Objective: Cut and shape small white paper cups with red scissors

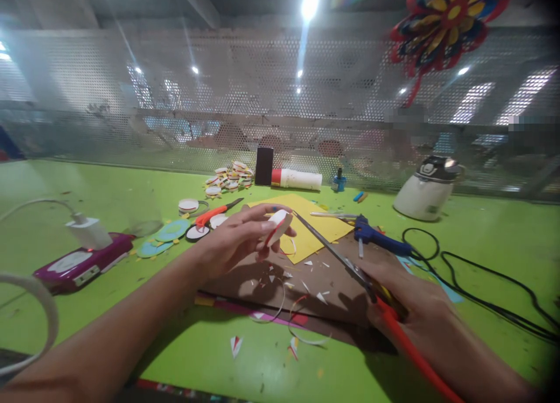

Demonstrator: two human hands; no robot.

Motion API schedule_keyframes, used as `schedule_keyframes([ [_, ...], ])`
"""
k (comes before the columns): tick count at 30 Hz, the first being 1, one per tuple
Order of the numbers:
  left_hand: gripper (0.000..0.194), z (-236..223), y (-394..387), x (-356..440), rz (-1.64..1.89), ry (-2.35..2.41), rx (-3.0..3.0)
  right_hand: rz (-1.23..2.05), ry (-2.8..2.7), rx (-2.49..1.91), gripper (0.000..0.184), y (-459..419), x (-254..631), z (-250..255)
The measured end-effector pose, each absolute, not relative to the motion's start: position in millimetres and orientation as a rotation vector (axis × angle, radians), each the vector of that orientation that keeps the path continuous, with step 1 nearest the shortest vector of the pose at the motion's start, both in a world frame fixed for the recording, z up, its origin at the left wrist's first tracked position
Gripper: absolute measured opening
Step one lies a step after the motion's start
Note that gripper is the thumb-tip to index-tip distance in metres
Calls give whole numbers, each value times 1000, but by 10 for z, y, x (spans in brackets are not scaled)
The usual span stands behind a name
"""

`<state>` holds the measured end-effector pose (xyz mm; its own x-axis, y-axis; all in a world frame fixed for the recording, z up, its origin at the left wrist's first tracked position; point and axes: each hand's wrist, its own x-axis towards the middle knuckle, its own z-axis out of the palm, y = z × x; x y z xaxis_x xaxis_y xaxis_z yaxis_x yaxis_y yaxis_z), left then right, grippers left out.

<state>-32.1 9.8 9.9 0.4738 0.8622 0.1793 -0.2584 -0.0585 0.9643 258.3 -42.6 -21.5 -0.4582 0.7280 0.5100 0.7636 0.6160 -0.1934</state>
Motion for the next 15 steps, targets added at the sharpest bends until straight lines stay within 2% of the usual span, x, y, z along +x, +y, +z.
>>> schedule_keyframes([
  [7,49,31,121,-398,886,658,1081,-319,-2264,-1074,33,-413,2617,-221],
  [15,64,14,91,-360,689,537,1082,-461,-2358,-1049,34,-368,2634,-254],
])
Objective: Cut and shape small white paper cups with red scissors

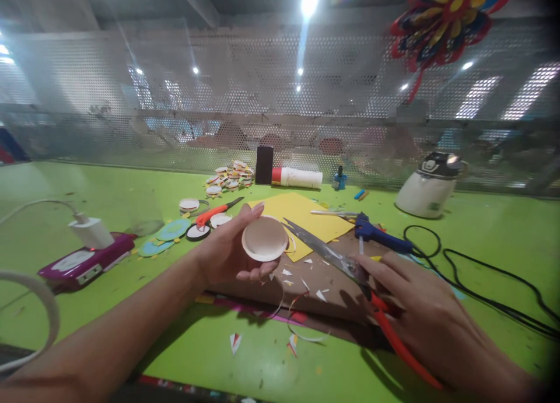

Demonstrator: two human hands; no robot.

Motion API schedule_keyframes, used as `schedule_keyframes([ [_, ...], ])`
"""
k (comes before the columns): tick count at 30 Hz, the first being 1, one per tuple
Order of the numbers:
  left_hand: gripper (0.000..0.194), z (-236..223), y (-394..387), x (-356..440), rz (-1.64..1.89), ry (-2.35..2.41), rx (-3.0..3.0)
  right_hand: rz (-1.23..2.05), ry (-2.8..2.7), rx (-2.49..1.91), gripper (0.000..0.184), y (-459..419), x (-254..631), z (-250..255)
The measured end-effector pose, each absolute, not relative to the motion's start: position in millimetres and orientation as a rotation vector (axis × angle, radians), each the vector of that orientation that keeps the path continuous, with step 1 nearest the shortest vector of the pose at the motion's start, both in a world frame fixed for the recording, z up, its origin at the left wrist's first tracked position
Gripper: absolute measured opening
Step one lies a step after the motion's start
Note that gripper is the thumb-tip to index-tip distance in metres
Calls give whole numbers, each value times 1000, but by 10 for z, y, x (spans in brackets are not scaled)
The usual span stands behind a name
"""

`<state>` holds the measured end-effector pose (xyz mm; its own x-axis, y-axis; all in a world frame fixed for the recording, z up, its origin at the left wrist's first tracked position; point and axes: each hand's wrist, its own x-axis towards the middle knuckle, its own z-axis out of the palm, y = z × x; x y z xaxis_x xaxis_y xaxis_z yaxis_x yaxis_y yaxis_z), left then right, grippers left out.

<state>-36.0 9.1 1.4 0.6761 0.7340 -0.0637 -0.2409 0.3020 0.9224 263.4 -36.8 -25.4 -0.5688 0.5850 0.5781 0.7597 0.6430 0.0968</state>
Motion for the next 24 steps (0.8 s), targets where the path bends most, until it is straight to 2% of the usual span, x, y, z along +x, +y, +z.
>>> schedule_keyframes([
  [15,70,15,128,-327,609,569,1099,-434,-2412,-982,34,-343,2649,-244],
  [24,64,22,94,-269,603,582,1034,-392,-2427,-1093,36,-336,2676,-302],
])
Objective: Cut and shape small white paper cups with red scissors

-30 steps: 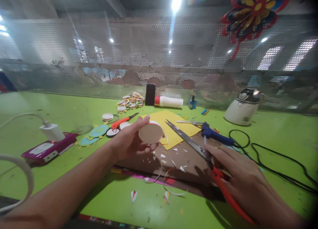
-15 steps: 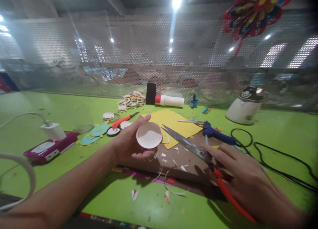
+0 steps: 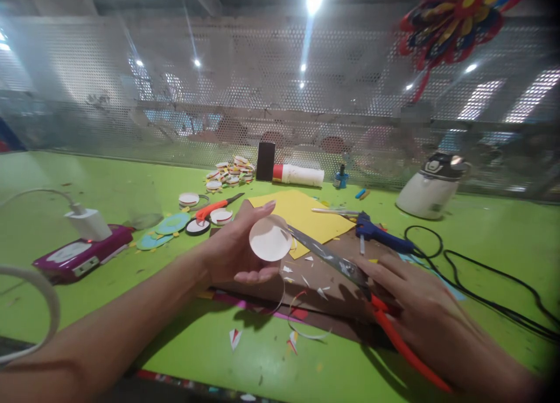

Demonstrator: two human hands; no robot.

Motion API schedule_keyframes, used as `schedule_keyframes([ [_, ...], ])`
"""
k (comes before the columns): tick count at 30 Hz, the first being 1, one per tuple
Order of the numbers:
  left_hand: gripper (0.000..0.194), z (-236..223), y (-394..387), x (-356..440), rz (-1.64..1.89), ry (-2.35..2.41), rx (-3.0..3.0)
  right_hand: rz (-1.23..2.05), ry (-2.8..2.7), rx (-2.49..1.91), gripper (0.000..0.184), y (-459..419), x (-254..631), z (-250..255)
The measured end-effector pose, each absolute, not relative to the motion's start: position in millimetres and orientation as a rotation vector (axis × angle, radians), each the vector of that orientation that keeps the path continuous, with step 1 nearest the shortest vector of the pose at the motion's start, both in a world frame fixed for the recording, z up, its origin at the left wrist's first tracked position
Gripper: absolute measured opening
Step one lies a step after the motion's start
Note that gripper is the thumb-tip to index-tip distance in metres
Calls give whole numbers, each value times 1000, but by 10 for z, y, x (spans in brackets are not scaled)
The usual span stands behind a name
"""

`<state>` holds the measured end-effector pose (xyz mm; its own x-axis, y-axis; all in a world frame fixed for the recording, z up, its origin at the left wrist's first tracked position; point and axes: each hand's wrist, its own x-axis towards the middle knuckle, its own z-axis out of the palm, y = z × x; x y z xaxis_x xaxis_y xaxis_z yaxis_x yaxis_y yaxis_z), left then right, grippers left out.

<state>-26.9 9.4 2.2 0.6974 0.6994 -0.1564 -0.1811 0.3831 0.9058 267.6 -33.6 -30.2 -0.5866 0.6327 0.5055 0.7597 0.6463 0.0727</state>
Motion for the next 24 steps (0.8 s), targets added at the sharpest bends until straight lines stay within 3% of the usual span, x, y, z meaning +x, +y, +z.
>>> schedule_keyframes([
  [24,59,5,83,-226,591,485,971,-331,-2403,-1083,34,-452,2630,-257],
])
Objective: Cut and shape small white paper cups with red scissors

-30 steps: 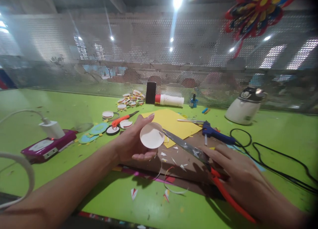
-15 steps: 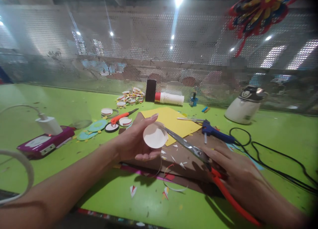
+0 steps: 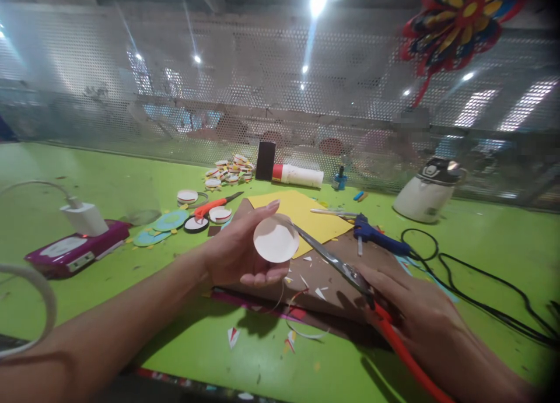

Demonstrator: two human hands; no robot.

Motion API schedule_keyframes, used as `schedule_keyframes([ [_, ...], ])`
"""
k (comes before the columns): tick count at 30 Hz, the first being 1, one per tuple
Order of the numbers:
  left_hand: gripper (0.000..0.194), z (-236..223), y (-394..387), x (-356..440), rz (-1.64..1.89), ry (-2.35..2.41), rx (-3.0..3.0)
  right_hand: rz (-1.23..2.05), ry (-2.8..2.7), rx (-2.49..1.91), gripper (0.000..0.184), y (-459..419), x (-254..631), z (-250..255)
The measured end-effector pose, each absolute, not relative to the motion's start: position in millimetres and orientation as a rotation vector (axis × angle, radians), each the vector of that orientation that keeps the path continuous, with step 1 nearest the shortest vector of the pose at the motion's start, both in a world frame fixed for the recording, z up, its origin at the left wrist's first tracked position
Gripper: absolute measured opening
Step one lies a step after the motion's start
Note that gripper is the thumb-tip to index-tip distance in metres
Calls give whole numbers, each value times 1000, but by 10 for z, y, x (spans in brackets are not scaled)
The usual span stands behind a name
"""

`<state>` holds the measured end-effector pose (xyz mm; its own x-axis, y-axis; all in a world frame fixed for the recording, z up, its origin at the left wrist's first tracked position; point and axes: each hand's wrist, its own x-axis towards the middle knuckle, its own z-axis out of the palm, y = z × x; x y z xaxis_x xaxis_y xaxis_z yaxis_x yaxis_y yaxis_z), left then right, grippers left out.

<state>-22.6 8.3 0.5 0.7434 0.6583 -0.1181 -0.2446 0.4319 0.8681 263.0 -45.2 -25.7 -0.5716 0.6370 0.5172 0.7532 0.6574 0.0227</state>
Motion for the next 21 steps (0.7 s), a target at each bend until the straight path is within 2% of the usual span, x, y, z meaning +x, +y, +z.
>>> schedule_keyframes([
  [11,58,24,71,-208,636,573,931,-271,-2400,-1177,39,-412,2640,-266],
  [21,61,8,71,-183,584,495,958,-286,-2382,-1160,37,-456,2618,-285],
])
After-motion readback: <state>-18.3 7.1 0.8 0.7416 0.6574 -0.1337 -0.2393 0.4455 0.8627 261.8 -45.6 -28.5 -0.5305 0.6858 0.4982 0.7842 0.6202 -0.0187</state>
